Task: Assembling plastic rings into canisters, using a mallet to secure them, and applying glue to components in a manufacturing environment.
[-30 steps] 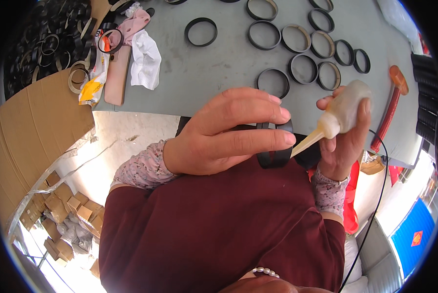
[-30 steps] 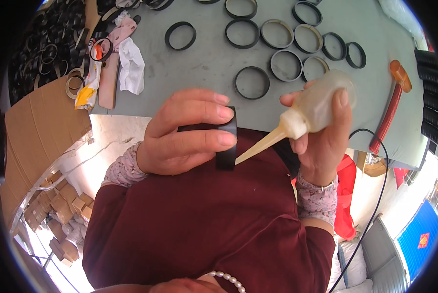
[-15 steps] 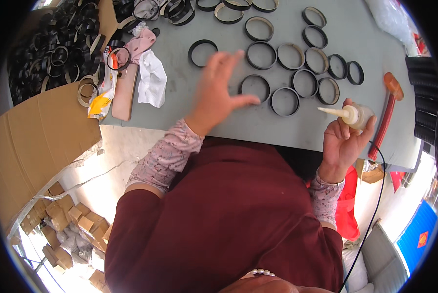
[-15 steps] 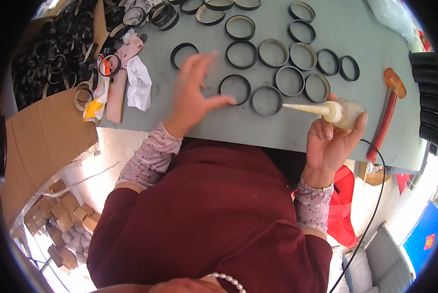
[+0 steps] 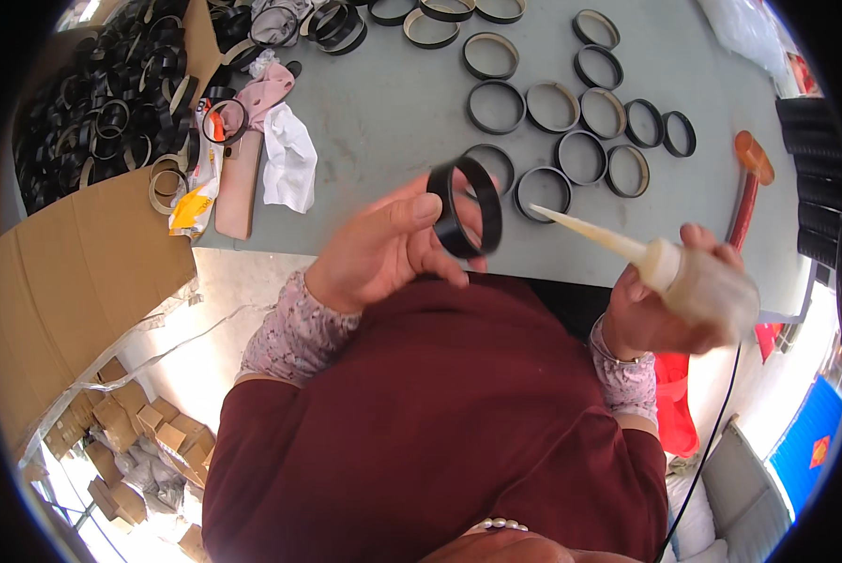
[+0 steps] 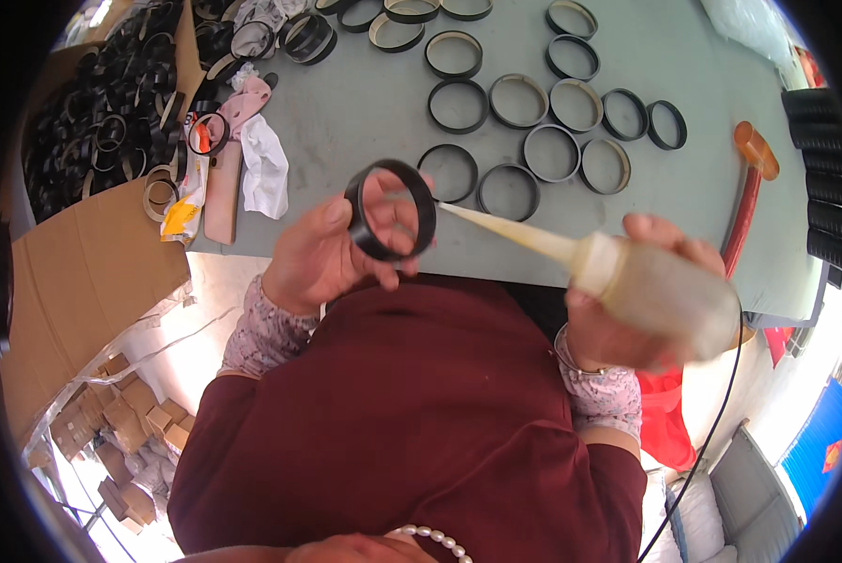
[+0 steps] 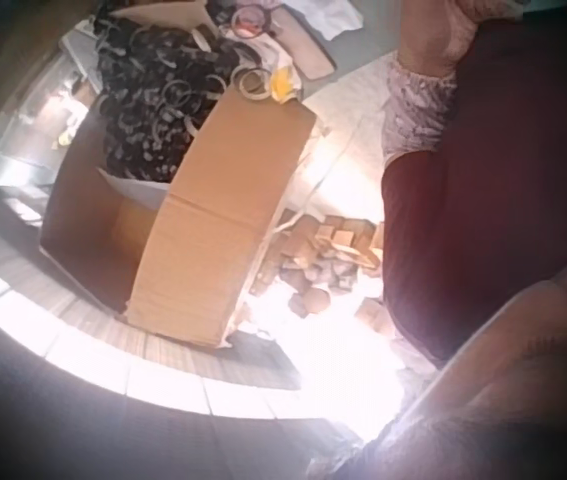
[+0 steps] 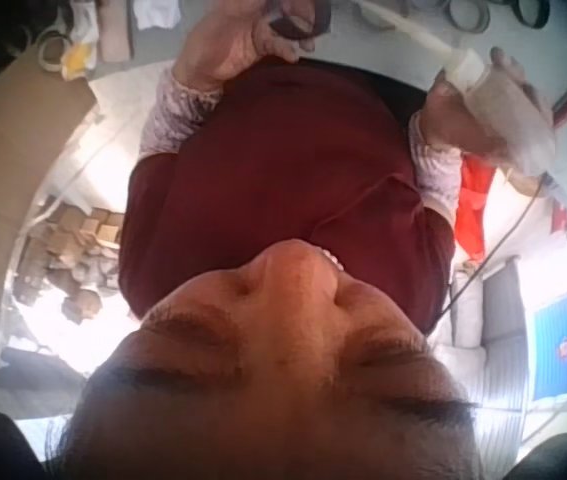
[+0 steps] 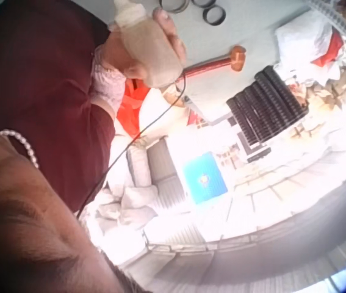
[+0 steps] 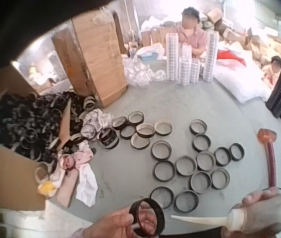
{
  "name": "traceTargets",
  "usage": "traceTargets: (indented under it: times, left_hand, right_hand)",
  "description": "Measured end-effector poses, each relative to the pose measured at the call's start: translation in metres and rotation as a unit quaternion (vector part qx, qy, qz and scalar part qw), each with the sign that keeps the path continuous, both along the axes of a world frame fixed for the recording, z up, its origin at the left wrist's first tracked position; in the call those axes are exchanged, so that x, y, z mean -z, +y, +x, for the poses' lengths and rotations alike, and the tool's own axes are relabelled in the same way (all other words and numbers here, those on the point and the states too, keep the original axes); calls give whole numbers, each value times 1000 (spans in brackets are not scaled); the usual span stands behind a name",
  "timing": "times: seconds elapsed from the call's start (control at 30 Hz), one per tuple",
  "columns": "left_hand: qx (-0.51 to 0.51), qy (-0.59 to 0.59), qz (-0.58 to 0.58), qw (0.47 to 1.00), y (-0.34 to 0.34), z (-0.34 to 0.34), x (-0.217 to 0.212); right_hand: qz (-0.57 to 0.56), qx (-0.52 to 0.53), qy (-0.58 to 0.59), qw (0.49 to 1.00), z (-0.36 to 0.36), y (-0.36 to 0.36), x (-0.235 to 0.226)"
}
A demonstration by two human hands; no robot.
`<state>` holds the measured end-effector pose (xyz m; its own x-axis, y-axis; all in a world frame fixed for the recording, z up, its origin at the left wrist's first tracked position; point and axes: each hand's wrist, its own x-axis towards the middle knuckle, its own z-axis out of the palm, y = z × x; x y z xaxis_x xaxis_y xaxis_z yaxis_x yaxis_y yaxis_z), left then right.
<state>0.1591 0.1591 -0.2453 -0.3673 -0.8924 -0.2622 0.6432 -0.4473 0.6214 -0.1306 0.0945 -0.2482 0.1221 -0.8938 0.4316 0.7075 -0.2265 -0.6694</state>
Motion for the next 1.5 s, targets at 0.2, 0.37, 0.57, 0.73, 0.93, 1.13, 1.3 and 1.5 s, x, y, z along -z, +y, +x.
traceTargets:
  times: [0.2,0.37,0.57,0.73,0.93,1.13,1.3,1.5]
  left_hand:
    - [83,157,132,975,14,-14,-4]
    - [-64,42,51,996,11,-10,-2]
    - [-186,-597,-190,757,11,19,64]
    - [-76,-799,-241,545,16,18,39]
    - [7,-740,-180,648,11,24,22]
    - [8,141,147,979,19,1,3]
    - [64,127,222,965,24,-13,-4]
    - [84,84,227,967,28,-18,-6]
  right_hand:
    - [-292,-35,168,941,5,4,-28]
    - [-306,-43,185,933,6,8,-27]
    - [-196,77,45,977,13,12,-22]
    - [-181,88,56,978,4,13,-15]
    - [-172,67,51,981,5,17,-19]
    - [-243,-4,221,944,0,21,-28]
    - [-348,13,246,905,23,15,-31]
    - [-360,21,245,900,31,13,-26]
